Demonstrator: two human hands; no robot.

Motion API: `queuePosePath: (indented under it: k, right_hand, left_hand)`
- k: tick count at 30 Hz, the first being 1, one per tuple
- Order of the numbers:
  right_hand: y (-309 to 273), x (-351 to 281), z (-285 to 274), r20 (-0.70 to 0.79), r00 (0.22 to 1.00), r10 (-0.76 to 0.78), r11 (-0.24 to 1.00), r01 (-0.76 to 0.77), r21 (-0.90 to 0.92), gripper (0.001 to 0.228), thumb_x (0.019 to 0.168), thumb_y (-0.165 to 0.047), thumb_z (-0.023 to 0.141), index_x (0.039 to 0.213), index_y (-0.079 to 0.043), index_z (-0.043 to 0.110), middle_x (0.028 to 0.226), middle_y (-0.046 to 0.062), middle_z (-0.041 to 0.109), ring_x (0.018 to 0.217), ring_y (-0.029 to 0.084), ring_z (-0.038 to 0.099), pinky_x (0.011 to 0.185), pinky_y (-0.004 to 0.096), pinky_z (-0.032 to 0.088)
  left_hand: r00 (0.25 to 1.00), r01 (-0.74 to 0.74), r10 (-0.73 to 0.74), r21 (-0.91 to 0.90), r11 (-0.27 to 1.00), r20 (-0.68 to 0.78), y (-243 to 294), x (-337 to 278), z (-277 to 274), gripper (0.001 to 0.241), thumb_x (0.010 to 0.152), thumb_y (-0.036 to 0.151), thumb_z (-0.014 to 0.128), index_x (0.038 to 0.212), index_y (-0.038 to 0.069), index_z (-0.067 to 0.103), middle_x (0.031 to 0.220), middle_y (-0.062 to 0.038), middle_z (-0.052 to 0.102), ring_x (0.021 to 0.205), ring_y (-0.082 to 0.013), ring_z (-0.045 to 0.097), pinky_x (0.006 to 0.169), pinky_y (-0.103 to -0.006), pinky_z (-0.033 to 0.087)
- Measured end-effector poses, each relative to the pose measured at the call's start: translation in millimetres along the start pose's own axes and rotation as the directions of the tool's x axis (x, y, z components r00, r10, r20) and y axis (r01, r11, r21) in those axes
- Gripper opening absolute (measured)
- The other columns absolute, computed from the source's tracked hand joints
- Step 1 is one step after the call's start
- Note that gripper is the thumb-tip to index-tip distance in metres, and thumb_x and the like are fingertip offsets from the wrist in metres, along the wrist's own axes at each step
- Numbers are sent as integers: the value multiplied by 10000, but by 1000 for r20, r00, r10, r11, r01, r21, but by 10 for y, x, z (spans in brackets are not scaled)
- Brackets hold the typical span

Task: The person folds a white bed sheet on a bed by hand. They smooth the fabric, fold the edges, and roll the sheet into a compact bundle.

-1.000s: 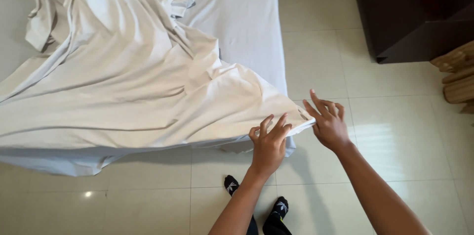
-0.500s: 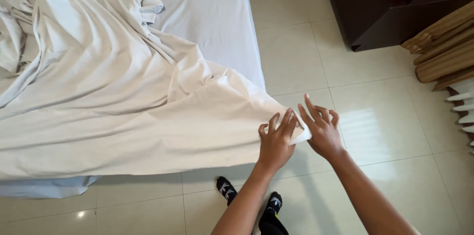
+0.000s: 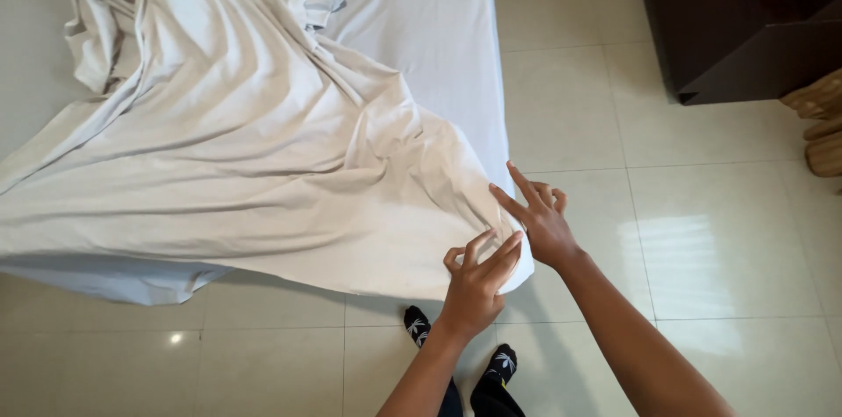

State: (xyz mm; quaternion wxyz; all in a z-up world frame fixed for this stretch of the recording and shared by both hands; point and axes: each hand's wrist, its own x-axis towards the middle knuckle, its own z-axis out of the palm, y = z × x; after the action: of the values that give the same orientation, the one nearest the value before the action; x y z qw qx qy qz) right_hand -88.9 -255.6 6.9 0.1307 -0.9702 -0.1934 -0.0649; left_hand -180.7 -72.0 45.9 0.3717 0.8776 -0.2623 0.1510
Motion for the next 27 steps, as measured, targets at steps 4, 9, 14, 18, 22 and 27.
queuePosePath:
  k: [4,9,14,18,22,27]
  right_hand:
    - [-16,55,46,-99,994,-37,998,41,40,594,877,-148,703,1426,-360,624,1678,43,330,1227,277,511,1030,518,301]
    - [170,9,20,-185,970,-157,987,157,-18,394,944,-249,685,1338,-255,701,1635,50,419,1246,236,520,1018,522,292]
    - [521,-162,-203,-97,984,-151,984,140,-113,398,901,-235,674,1296,-247,726,1633,12,433,1272,206,520,1038,509,288]
    - [753,-317,-397,-110,989,-99,986,83,-142,342,929,-206,682,1264,-235,740,1628,-31,460,1299,182,512,1048,485,284]
    - [1074,-511,-521,-167,986,-15,984,-15,-178,378,913,-129,687,1276,-218,742,1626,-30,469,1312,181,508,1056,475,278]
    - [1328,-809,-777,-132,979,157,945,-187,-267,549,787,18,661,1271,-225,750,1639,-40,462,1309,154,507,1067,476,276]
  left_hand:
    - [999,32,-33,-16,999,-34,0,-148,-112,517,815,-92,641,1294,98,687,1503,35,620,1409,-254,509,1030,-438,266]
    - [985,159,-158,13,987,-71,-69,-208,-108,675,755,-127,607,1386,110,651,1474,4,634,1365,-284,511,1010,-459,263]
    - [983,177,-175,30,984,-59,-157,-57,102,697,748,-133,598,1398,117,631,1505,7,609,1365,-287,507,1014,-466,284]
    - [988,153,-152,58,987,-26,-118,143,334,656,785,-112,622,1406,98,620,1549,5,570,1362,-276,500,1019,-461,303]
    - [992,124,-125,39,992,12,-14,393,541,666,759,-50,686,1407,82,613,1565,-23,533,1351,-291,475,1020,-482,300]
    - [961,151,-155,37,988,230,331,772,696,768,742,219,822,1438,86,522,1580,-108,415,1352,-352,415,1024,-560,296]
